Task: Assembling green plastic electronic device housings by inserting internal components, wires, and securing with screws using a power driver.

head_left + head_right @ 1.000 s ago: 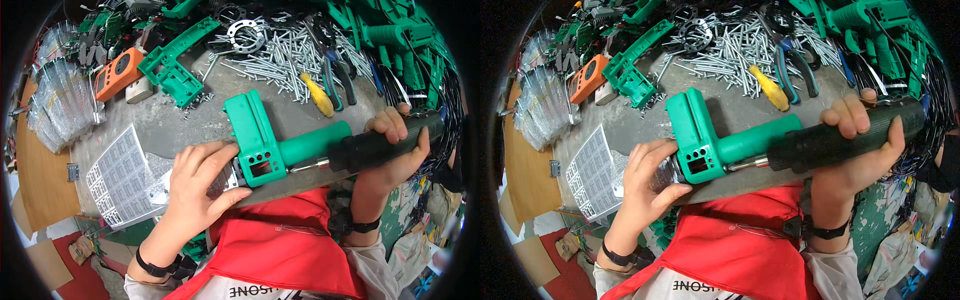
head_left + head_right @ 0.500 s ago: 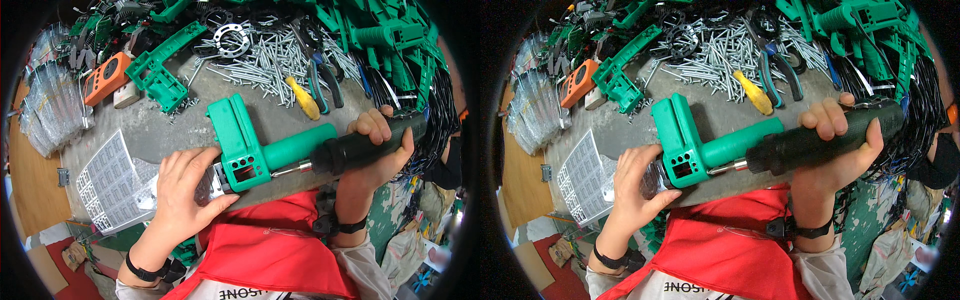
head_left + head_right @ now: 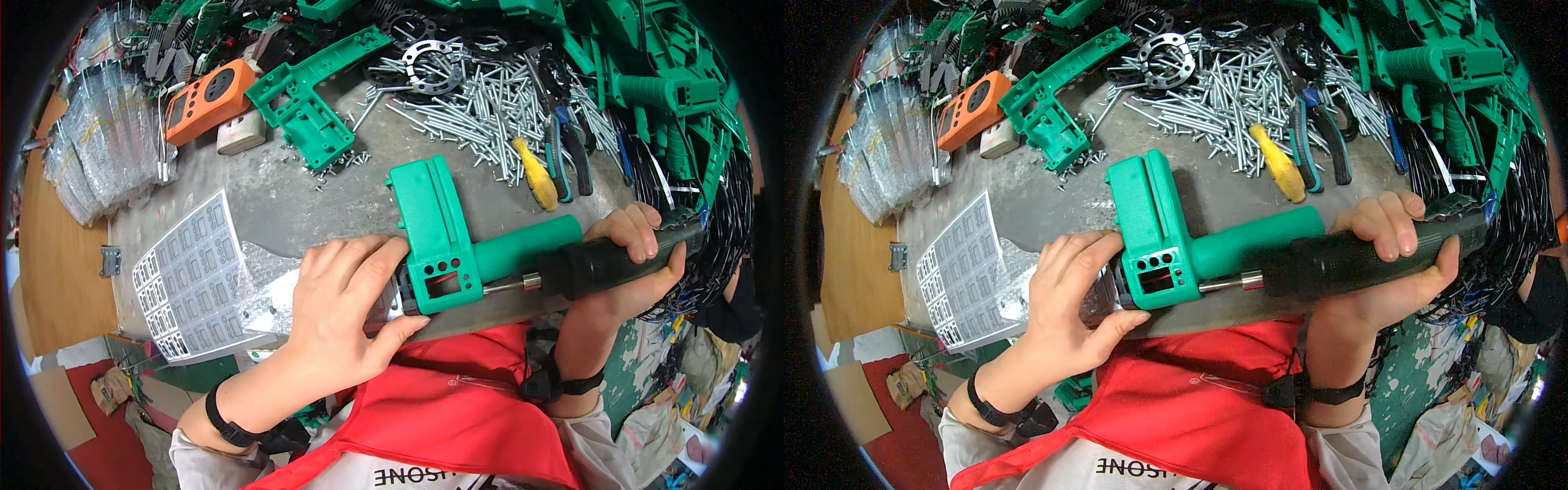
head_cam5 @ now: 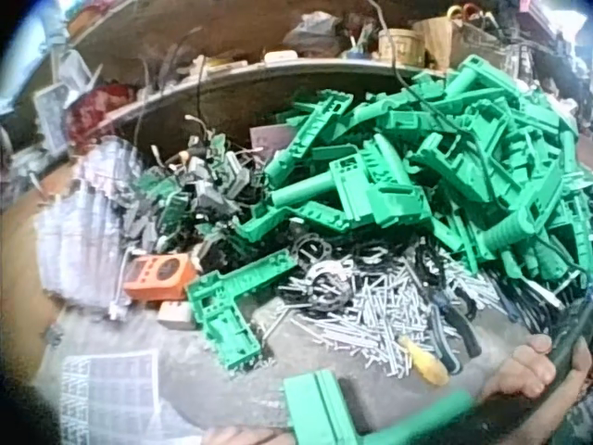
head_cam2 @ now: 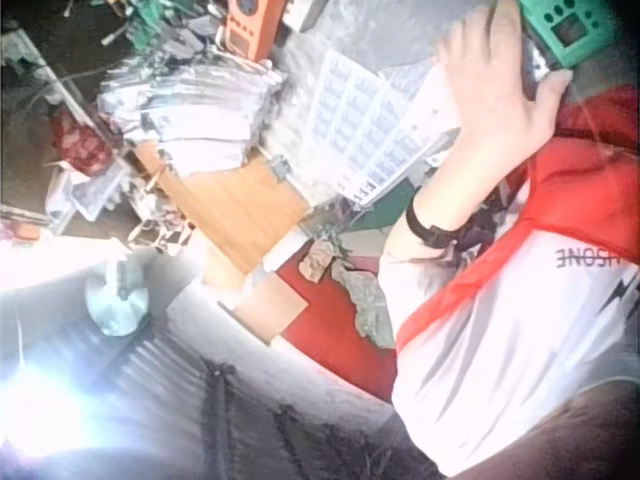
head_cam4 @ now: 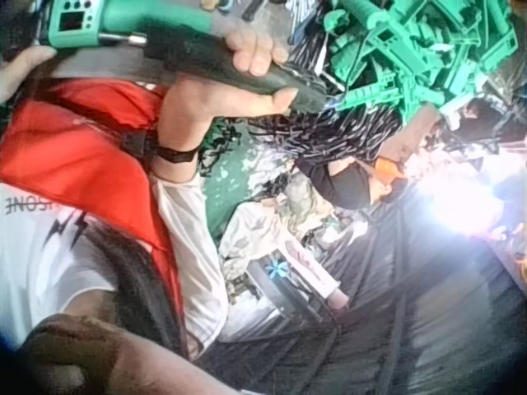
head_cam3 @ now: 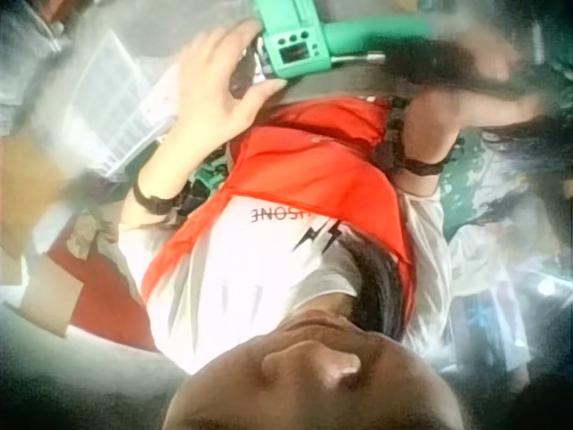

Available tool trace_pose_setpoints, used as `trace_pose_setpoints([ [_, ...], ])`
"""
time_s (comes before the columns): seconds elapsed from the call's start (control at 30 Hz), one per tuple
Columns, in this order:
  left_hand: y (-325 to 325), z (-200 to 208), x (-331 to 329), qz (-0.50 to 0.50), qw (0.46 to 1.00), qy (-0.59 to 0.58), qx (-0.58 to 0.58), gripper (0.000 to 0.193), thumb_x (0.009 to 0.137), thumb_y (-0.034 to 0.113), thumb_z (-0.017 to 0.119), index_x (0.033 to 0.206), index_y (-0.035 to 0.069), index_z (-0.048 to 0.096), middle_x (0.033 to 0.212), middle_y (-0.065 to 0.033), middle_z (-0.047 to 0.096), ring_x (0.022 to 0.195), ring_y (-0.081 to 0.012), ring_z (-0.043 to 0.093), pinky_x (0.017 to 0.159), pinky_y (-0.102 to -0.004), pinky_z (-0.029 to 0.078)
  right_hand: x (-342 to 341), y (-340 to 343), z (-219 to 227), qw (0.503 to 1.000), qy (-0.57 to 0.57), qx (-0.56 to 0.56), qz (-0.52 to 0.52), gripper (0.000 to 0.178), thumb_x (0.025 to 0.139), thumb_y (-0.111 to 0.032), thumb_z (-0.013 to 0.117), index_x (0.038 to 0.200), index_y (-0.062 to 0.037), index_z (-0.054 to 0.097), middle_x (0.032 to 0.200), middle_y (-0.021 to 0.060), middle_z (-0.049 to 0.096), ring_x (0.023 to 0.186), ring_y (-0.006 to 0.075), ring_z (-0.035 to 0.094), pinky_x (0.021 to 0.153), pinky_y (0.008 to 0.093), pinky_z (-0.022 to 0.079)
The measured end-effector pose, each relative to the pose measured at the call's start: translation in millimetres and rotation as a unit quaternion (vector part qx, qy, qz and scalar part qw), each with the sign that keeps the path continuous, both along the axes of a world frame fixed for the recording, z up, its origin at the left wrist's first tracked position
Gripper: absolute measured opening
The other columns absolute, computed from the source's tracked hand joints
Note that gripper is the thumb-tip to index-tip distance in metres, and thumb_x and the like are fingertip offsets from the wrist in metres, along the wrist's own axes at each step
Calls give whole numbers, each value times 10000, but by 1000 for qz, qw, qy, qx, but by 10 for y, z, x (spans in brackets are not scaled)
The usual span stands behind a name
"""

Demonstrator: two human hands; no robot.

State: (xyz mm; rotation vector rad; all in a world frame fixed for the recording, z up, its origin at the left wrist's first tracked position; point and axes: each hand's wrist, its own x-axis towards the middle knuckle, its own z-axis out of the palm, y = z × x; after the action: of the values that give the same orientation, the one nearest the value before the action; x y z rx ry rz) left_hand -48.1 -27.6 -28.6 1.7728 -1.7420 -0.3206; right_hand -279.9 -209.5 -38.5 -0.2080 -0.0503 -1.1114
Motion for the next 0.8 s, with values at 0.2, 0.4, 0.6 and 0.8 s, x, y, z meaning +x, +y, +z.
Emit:
trace_pose_setpoints([
  [0.2,5,-15,18,-4,1000,-9,-9,662,719,363,782,1208,-27,565,1112,-211,609,928,-380,572,809,-436,429,43,49,22,1000,12,-5,-16,340,833,-335,645,966,-85,457,738,-31,465,648,111,463,741,309,431],
  [0.4,6,-42,61,-8,1000,-4,-18,660,719,363,786,1208,-22,567,1123,-201,612,937,-374,575,810,-434,429,29,96,56,999,24,-37,-31,334,851,-324,633,984,-71,460,753,-23,456,658,111,465,750,307,432],
  [0.6,84,33,123,-17,999,-6,30,759,660,337,830,1263,-20,537,1139,-179,593,1000,-364,565,869,-441,419,-265,5,333,958,259,-76,-102,503,952,-258,567,1292,77,409,838,47,414,774,153,449,795,315,454],
  [0.8,171,19,113,0,992,-106,62,812,647,274,823,1346,26,490,1128,-128,553,1026,-306,545,859,-437,421,-1399,-749,185,620,674,-185,-357,638,960,-146,590,1507,-7,293,1432,192,438,1249,258,502,1075,361,379],
])
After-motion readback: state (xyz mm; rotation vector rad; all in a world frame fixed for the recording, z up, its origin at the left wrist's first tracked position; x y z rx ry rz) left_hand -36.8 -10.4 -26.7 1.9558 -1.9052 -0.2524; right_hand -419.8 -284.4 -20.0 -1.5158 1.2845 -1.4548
